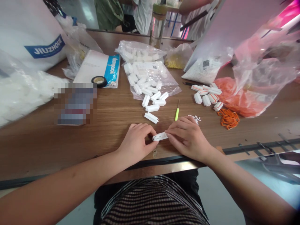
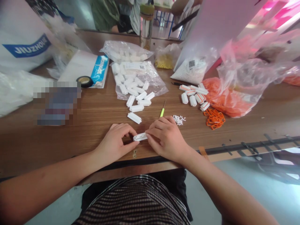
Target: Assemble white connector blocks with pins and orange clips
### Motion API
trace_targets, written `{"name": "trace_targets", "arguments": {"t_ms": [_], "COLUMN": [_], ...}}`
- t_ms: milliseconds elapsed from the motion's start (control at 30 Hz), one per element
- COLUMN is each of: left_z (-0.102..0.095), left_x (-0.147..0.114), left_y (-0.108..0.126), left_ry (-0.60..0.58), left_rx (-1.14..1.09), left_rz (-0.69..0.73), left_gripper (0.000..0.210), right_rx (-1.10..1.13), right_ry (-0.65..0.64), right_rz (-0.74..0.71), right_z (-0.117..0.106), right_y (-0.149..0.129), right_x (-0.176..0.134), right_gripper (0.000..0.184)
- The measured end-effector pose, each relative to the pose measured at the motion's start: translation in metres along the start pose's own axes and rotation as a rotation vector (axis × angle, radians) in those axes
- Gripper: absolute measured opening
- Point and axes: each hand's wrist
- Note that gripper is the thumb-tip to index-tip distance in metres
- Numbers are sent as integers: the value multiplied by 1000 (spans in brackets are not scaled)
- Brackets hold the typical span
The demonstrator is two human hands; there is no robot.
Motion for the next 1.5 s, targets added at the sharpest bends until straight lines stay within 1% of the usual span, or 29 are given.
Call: {"name": "trace_targets", "arguments": {"t_ms": [100,233,333,400,467,500,533,567,633,700,767,933,1067,1133,1200,1267,1333,1367,1433,1500], "left_z": [0,1,1,1,1,1,1,1,1,1,1,0,2,3,3,3,2,2,1,1], "left_x": [0,1,0,0,0,0,0,0,0,1,1,0,0,0,0,1,1,1,1,1], "left_y": [0,-1,-2,-2,-2,-2,-2,-1,-1,-1,-1,-1,-1,-1,-1,-1,-1,-1,-1,-1], "left_ry": [-7,1,7,-4,-12,-11,-8,-6,-10,-15,-14,-15,-8,3,11,10,4,0,-6,-10], "left_rx": [0,12,22,25,28,30,32,34,36,36,40,40,32,23,16,11,7,7,4,2], "left_rz": [-5,-5,-4,-4,-6,-7,-9,-11,-16,-19,-20,-19,-19,-16,-9,-7,-9,-11,-14,-13], "left_gripper": [11,10,10,9,9,9,9,9,9,9,9,9,10,10,11,11,11,11,10,10], "right_rx": [-27,-83,24,85,46,-10,-69,-82,-72,-62,-51,-47,-214,-247,-221,-171,-89,-20,126,194], "right_ry": [18,0,14,98,216,242,237,192,98,44,29,28,4,1,37,110,164,163,99,20], "right_rz": [-26,-34,8,131,371,485,607,698,818,873,892,867,782,760,767,731,609,526,350,215], "right_z": [2,7,4,-3,-14,-20,-26,-32,-41,-46,-47,-43,-37,-36,-36,-37,-36,-33,-26,-15], "right_y": [-1,-5,3,21,49,64,80,94,115,124,125,118,116,114,108,95,76,65,42,23], "right_x": [-2,-2,-5,-13,-24,-30,-36,-42,-51,-56,-57,-56,-57,-56,-54,-48,-38,-32,-19,-7], "right_gripper": [13,14,14,14,14,15,17,19,20,21,21,21,20,20,20,20,18,17,13,11]}}
Point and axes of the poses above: each hand's wrist, its own x-axis towards the middle knuckle, its own z-axis out of the palm, y = z × x, and after that the axes turned 6 degrees about -z, right-handed
